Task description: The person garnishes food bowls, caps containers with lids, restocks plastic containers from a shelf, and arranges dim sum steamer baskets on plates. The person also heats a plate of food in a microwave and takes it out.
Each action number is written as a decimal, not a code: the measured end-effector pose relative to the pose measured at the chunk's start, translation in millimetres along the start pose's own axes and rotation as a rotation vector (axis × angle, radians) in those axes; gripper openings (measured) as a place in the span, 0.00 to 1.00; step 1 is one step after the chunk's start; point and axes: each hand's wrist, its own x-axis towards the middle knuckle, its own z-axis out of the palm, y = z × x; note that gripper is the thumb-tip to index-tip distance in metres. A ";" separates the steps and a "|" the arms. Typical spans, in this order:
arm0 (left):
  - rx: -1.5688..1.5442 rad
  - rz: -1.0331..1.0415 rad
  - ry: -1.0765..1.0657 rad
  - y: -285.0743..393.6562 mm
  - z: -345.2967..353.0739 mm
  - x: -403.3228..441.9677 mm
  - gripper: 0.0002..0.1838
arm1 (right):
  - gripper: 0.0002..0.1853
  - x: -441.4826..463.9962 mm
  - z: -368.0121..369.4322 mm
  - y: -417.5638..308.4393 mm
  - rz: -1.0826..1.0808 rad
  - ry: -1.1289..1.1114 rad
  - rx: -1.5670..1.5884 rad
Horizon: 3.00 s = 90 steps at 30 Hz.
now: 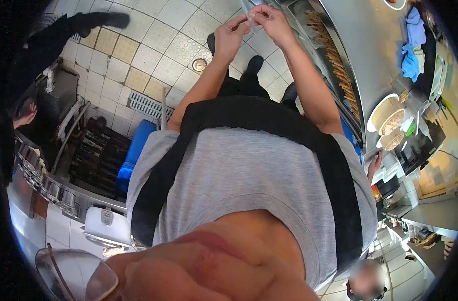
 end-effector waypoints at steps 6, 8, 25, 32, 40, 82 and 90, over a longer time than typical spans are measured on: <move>-0.140 0.079 0.080 2.7 -3.3 -2.0 0.16 | 0.08 8.3 -4.1 -1.9 0.132 -0.095 0.222; -0.101 0.095 0.073 0.5 -6.3 -0.2 0.15 | 0.08 8.8 -2.7 -1.9 0.136 -0.093 0.205; -0.187 0.116 0.085 10.9 -15.7 2.8 0.10 | 0.06 15.1 14.3 5.4 -0.097 -0.105 -0.177; -0.200 -0.001 -0.003 2.6 -23.2 10.8 0.07 | 0.07 7.4 30.5 -8.4 -0.067 0.005 -0.329; 0.137 0.321 0.126 -5.7 -24.8 25.0 0.04 | 0.07 6.5 32.2 -9.7 -0.091 0.015 -0.356; -0.312 -0.013 0.490 -72.5 -172.1 10.7 0.11 | 0.20 130.0 -134.9 81.9 -0.106 0.701 1.581; -0.350 -0.091 -0.192 32.2 -147.7 -16.4 0.17 | 0.18 12.8 -6.1 16.6 0.348 0.073 0.774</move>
